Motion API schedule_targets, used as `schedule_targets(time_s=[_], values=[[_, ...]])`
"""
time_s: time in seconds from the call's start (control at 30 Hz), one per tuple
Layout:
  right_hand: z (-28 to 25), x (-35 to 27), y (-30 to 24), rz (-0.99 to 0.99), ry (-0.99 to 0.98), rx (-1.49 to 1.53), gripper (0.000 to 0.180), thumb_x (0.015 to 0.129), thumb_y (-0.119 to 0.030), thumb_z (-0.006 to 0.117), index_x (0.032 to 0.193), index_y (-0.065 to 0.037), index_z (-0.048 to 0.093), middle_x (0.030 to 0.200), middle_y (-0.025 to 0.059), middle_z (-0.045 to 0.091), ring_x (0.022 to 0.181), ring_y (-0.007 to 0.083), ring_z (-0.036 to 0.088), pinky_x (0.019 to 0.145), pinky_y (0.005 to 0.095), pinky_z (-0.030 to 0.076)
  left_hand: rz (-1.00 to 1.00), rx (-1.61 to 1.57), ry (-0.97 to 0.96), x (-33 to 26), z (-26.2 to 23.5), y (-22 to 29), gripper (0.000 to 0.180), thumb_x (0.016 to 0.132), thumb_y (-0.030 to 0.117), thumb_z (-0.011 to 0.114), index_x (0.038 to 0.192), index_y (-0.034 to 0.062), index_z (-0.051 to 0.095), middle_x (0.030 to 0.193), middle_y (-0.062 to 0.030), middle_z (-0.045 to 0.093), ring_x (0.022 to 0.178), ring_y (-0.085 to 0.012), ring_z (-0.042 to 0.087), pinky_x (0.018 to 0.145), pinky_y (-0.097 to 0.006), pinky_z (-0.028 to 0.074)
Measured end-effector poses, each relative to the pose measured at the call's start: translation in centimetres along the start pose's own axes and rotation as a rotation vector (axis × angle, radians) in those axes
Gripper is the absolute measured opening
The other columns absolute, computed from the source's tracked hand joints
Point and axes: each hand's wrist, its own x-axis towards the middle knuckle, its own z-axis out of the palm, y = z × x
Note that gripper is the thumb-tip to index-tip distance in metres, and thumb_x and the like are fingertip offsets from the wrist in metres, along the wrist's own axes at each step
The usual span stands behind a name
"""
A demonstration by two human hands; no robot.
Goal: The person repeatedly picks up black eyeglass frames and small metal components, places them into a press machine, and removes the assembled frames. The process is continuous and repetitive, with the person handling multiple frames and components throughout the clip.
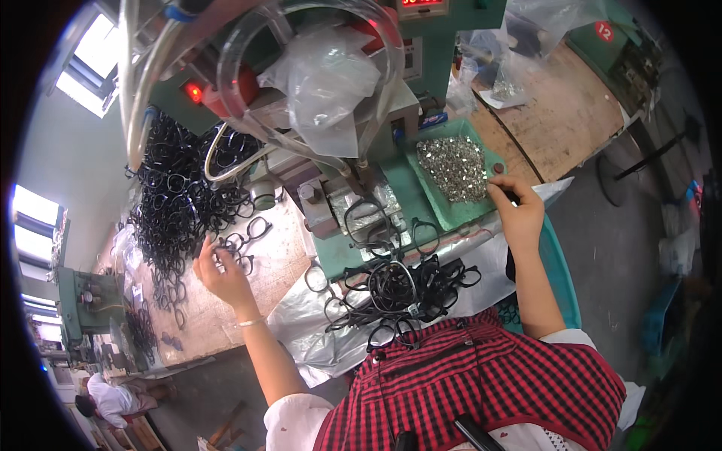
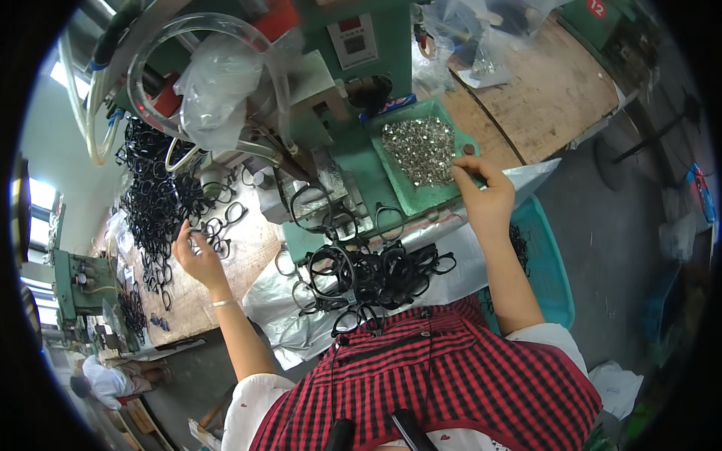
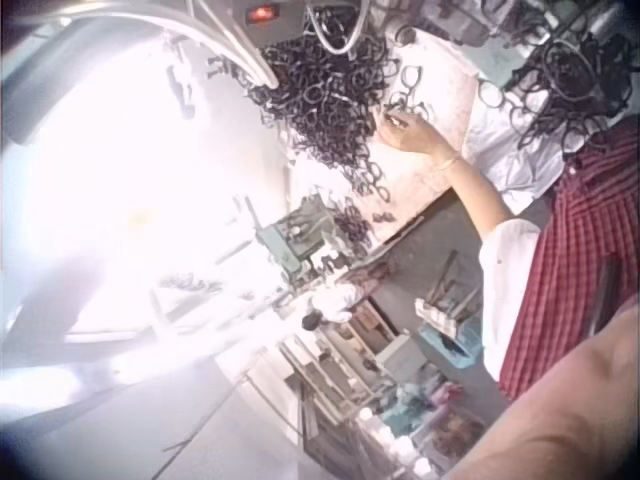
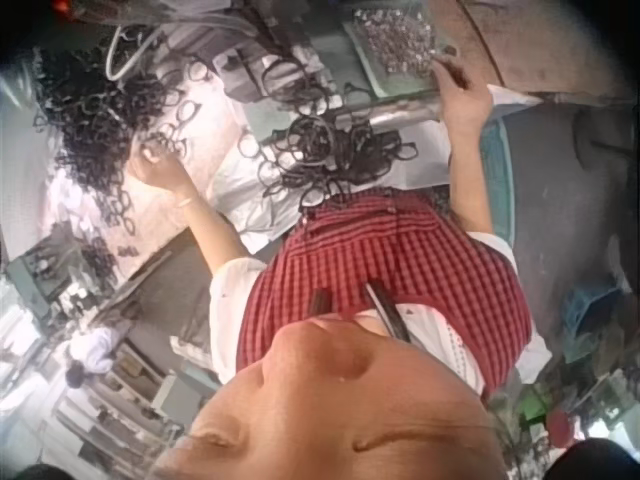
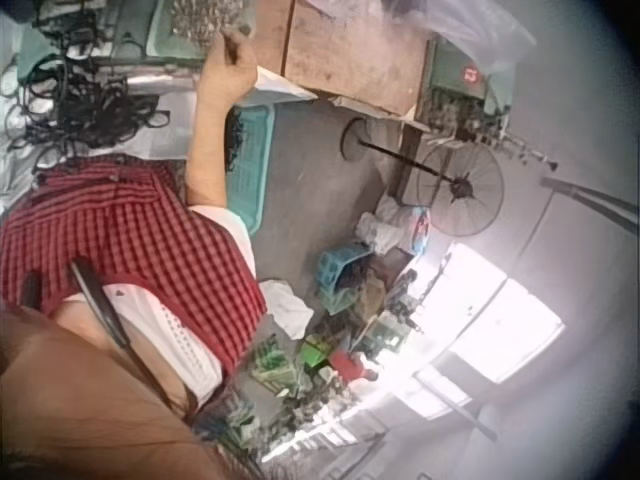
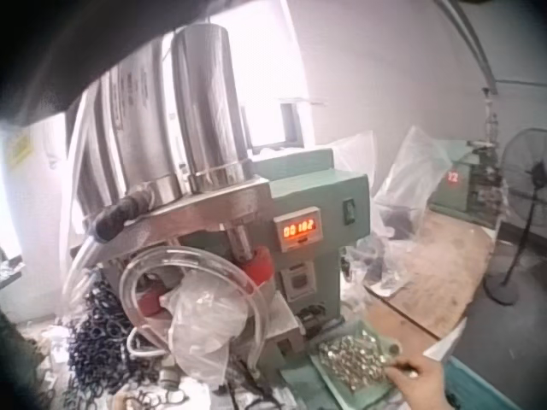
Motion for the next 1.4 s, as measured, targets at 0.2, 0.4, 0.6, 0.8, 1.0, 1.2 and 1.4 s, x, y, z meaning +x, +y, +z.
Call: schedule_targets(time_s=[0.2,0.4,0.6,0.8,1.0,1.2,1.4], values=[[4.9,1.0,-7.7,-0.238,-0.361,0.218,0.012,0.08,-0.004,0.073,0.091,-0.002,0.072,0.09,0.0073,0.072,0.087,0.0184,0.068,0.08,0.0301,0.051,-0.386,-0.722,0.044,0.0,0.9,2.7,0.019,0.101,0.023,0.059,0.092,0.0085,0.051,0.078,0.0036,0.052,0.064,-0.0023,0.038,0.054,-0.018,0.03],[10.2,1.1,-10.2,-0.329,-0.298,0.324,0.018,0.078,-0.002,0.071,0.096,-0.002,0.068,0.091,0.0095,0.07,0.088,0.0227,0.067,0.081,0.0325,0.051,-0.625,-1.051,0.113,-0.4,-1.0,11.9,0.012,0.103,0.019,0.054,0.096,0.0097,0.051,0.081,0.0015,0.054,0.064,-0.0024,0.048,0.054,-0.017,0.037],[10.8,-0.3,-9.5,-0.131,-0.312,0.53,0.036,0.081,0.0,0.071,0.114,0.0,0.058,0.093,0.0053,0.068,0.091,0.0123,0.066,0.082,0.0261,0.05,0.07,-1.174,0.099,1.4,-6.1,18.8,0.018,0.104,0.02,0.048,0.106,0.002,0.049,0.102,-0.0152,0.06,0.092,-0.0215,0.058,0.077,-0.034,0.054],[11.1,-0.8,-11.3,0.015,-0.426,0.815,0.043,0.082,0.001,0.069,0.122,0.0,0.053,0.097,0.0044,0.069,0.088,0.0069,0.062,0.081,0.0232,0.047,0.057,-1.61,-0.638,-1.3,-9.7,21.0,0.025,0.092,0.025,0.066,0.095,-0.0003,0.068,0.097,-0.02,0.072,0.079,-0.0288,0.068,0.075,-0.039,0.054],[9.5,-1.3,-12.8,0.026,-0.456,0.686,0.047,0.084,0.001,0.067,0.128,0.001,0.051,0.106,0.009,0.068,0.102,0.0132,0.061,0.092,0.0279,0.046,0.527,-1.083,-0.345,0.6,-11.4,20.2,0.012,0.075,0.006,0.076,0.082,0.0105,0.067,0.092,-0.006,0.076,0.074,-0.0242,0.065,0.068,-0.036,0.054],[6.4,2.9,-2.9,-0.501,-0.094,-0.559,0.023,0.076,-0.015,0.071,0.098,-0.009,0.072,0.12,0.0168,0.062,0.124,0.0369,0.051,0.102,0.0476,0.043,0.765,-0.78,-0.264,2.1,-4.3,20.4,0.033,0.065,0.017,0.068,0.097,0.0123,0.073,0.109,-0.0033,0.071,0.081,-0.0256,0.054,0.084,-0.045,0.054],[4.6,3.2,1.4,-0.463,-0.095,-0.503,0.015,0.075,-0.014,0.072,0.088,-0.009,0.071,0.119,0.0161,0.061,0.121,0.0362,0.053,0.097,0.0462,0.045,0.751,-0.815,-0.297,1.6,-3.4,20.5,0.024,0.071,0.011,0.078,0.094,0.011,0.072,0.101,-0.0066,0.072,0.08,-0.0257,0.056,0.088,-0.049,0.052]])
